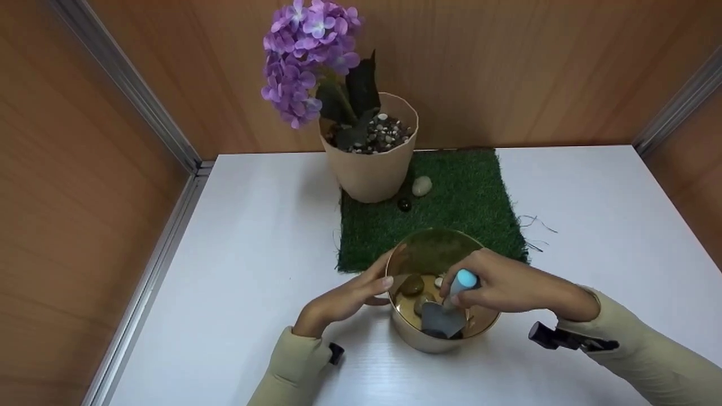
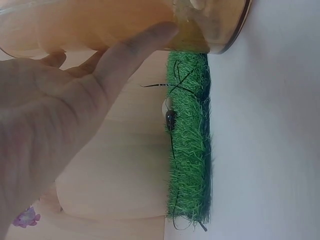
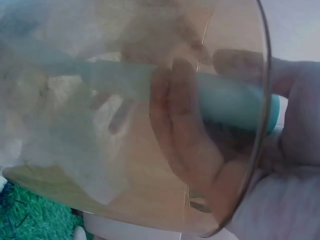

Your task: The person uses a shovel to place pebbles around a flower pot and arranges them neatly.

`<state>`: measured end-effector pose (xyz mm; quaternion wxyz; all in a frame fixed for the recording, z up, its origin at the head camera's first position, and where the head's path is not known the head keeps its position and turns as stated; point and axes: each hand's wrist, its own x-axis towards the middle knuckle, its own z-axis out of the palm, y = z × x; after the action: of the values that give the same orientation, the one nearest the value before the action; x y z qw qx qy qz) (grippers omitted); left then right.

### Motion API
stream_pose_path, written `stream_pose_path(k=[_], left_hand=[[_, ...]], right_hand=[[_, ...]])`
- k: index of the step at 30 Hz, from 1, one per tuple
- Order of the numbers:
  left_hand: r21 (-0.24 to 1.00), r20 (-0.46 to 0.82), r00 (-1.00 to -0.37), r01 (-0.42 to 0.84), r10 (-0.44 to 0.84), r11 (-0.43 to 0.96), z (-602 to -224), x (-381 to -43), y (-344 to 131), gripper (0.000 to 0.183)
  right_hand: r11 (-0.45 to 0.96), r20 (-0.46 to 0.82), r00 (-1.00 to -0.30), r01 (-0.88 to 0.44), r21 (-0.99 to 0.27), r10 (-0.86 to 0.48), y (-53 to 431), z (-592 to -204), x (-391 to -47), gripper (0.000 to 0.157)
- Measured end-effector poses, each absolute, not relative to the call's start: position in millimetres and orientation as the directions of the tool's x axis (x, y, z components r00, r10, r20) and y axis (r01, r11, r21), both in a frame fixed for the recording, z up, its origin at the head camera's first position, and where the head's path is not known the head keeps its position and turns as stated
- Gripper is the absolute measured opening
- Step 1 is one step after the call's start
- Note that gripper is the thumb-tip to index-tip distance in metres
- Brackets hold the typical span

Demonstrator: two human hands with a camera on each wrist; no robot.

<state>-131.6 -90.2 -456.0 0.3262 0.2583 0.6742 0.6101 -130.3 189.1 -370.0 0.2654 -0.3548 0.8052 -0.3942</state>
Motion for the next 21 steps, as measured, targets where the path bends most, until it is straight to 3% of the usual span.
stream_pose_path(k=[8,21], left_hand=[[0.99,-0.136,-0.653,-0.057,0.745,0.131,-454.7,-130.3,-88.9,0.059],[0.991,-0.126,-0.652,-0.042,0.747,0.131,-455.4,-130.9,-89.4,0.057]], right_hand=[[0.435,-0.14,-0.644,-0.326,-0.839,-0.752,188.6,-368.9,-131.2,0.025],[0.442,-0.17,-0.642,-0.289,-0.849,-0.747,186.1,-367.9,-133.2,0.024]])
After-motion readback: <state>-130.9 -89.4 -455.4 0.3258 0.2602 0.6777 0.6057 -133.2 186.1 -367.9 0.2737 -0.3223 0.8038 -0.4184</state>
